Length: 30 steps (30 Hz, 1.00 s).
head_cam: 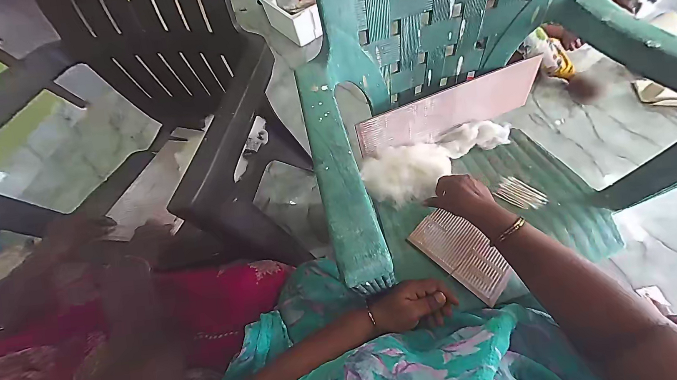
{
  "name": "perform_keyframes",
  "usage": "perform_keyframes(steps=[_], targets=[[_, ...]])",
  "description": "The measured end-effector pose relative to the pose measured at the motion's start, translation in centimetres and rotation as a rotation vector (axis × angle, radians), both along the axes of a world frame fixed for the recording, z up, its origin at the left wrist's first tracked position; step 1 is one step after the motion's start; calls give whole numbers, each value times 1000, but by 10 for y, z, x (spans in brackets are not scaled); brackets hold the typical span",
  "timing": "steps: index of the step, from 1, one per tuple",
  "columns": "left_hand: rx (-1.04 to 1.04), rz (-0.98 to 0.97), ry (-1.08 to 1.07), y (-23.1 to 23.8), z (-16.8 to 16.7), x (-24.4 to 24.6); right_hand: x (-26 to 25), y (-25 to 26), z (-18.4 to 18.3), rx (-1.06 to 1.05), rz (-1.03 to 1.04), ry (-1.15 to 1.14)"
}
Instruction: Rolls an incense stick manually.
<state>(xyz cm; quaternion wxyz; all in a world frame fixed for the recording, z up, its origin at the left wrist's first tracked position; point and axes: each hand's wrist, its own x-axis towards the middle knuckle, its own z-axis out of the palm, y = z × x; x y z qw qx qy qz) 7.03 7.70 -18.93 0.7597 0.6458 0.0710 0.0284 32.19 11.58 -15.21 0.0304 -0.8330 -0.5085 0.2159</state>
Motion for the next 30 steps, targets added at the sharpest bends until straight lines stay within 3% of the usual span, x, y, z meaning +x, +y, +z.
perform_keyframes(steps=[5, 16, 20, 24, 27, 30], targets=[[25, -6, -14, 1, 0, -1, 2, 6, -3, 50, 17, 66], [-9, 70, 55, -6, 3, -2, 46, -65, 37, 431, -352, 168], [50, 92, 57, -11, 5, -1, 34, -90, 55, 571, -479, 521], [289, 154, 11, -20, 18, 5, 11, -117, 69, 676, -547, 1014], [361, 358, 31, -27, 49, 16, -7, -137, 71, 660, -494, 1240], [293, 602, -35, -31, 75, 34, -25, -152, 67, 659, -417, 1398]])
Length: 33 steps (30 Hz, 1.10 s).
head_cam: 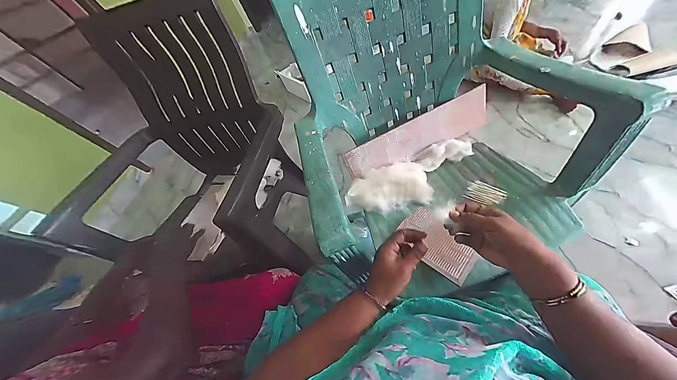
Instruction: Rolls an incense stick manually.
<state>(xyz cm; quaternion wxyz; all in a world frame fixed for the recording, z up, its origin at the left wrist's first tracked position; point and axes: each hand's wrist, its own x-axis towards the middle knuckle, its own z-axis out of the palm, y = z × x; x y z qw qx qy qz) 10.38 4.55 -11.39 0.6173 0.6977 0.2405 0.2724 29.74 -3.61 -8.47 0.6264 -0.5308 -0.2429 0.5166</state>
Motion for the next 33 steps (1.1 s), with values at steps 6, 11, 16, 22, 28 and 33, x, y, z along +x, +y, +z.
perform_keyframes(steps=[6, 11, 16, 22, 28, 33], targets=[[-121, 114, -154, -5, 25, 29, -11, -2, -15, 163, 9, -79], [-114, 179, -53, -1, 30, 46, 0, -3, -19, 181, 49, -155], [-157, 240, -48, 3, 28, 60, 15, -1, -21, 192, -83, -152], [-184, 279, -26, -2, 24, 70, 20, -1, -23, 226, 19, -205], [-186, 274, 34, -4, 22, 70, 25, 2, -27, 215, -69, -242], [-173, 259, 25, -3, 20, 69, 31, 2, -28, 209, -27, -243]])
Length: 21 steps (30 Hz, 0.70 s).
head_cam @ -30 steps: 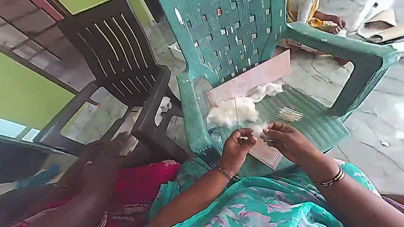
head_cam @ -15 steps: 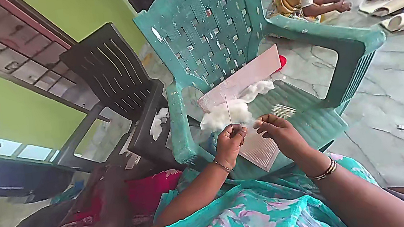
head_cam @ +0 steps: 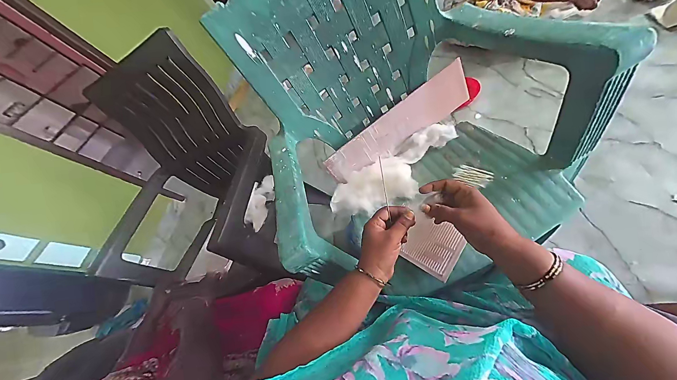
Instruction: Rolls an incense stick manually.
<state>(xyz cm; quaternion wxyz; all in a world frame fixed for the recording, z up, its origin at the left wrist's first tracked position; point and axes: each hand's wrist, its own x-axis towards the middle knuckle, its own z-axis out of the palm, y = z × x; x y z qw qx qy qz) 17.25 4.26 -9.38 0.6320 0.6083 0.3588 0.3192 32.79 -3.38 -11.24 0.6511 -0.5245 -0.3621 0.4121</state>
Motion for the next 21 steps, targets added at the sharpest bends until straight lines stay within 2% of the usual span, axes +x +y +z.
perform_keyframes(steps=[6, 9, 11, 16, 21], targets=[[-6, 18, 112, 3, -4, -7, -2, 3, -7, -85, 13, -76], [-21, 17, 181, 7, -11, -16, -6, 6, -9, -180, 94, -131], [-25, 7, 256, 9, -16, -24, -9, 9, -13, -257, 139, -253], [40, -80, 519, 16, -38, -40, -20, 16, -25, -346, 143, -758], [140, -188, 672, 17, -47, -48, -20, 24, -39, -380, 143, -882]])
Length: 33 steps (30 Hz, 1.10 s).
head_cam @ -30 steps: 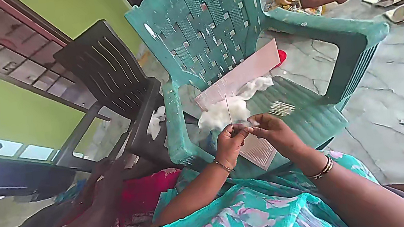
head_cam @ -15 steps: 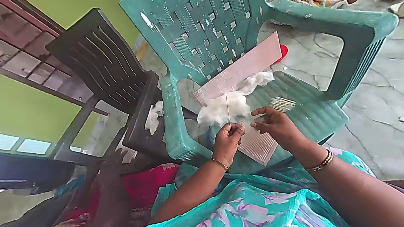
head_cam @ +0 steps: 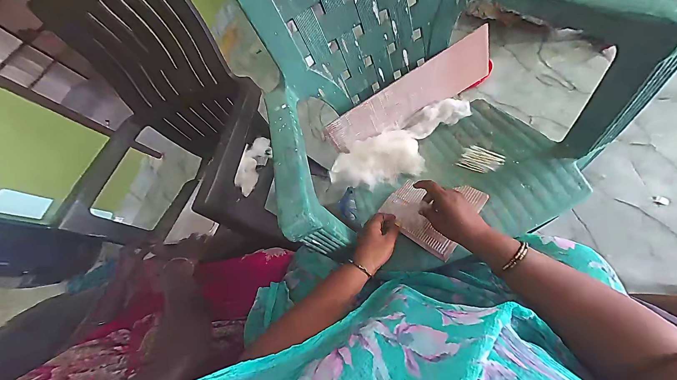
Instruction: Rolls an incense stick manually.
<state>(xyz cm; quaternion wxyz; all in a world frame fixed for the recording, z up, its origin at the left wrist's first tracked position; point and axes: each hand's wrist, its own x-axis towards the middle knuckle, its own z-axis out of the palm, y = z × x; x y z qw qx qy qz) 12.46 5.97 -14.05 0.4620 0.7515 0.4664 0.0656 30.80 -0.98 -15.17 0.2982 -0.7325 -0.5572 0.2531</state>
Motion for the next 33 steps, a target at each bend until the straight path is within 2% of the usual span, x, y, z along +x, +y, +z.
perform_keyframes(steps=[6, 9, 17, 19, 21, 24, 29, 33], targets=[[208, -110, 53, -5, 7, -5, 8, 4, -10, 92, -60, -130], [213, -119, 39, -1, 6, -3, 12, 5, -10, 79, -101, -146], [190, -136, 203, 3, 8, 10, 25, 7, -11, 100, -160, -205], [187, -140, 216, 2, 9, 11, 24, 10, -15, 124, -68, -258], [189, -149, 222, 2, 9, 11, 18, 15, -23, 129, 111, -327], [197, -164, 234, 2, 8, 11, 4, 18, -16, -106, 331, -423], [130, -211, 232, -4, 10, 5, 6, -16, 5, -363, 448, -507], [62, -319, 225, -13, 12, -1, 14, -64, 10, -393, 493, -526]])
